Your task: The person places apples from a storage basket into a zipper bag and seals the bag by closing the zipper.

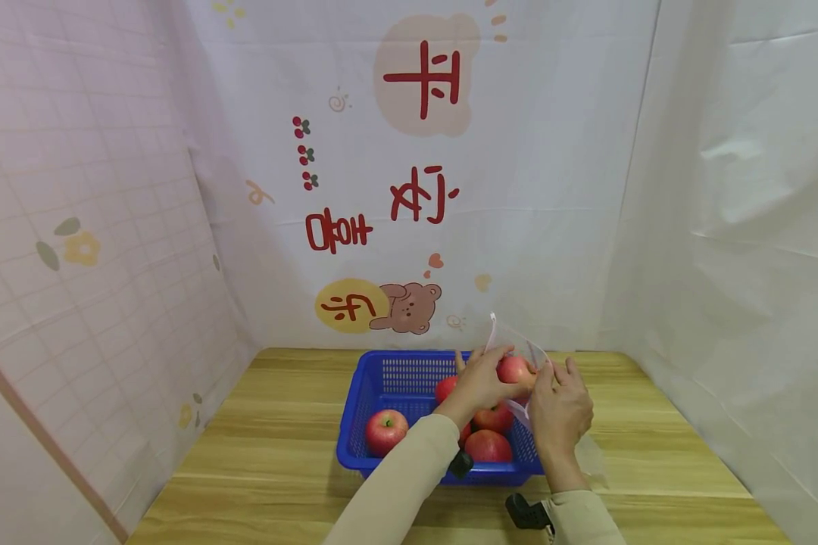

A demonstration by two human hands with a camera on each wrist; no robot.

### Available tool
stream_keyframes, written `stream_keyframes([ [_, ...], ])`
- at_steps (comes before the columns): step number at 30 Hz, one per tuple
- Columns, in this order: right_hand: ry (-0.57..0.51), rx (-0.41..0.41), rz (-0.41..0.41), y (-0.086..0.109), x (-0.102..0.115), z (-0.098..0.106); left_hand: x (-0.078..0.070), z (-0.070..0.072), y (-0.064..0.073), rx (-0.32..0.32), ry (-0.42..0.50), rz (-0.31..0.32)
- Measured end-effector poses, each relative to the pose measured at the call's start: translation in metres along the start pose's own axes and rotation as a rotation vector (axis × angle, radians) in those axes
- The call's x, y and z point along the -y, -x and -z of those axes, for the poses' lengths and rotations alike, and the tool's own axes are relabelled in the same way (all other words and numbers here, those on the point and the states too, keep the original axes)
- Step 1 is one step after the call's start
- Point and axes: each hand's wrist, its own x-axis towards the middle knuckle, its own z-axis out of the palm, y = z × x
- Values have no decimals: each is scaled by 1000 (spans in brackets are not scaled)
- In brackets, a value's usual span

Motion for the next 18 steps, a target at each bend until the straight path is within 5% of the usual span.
stream_keyframes([
  [13,-11,-40,30,1,3,-1,6,4,2,22,228,-28],
  [18,-20,-44,34,0,3,0,11,6,1,4,244,-42],
])
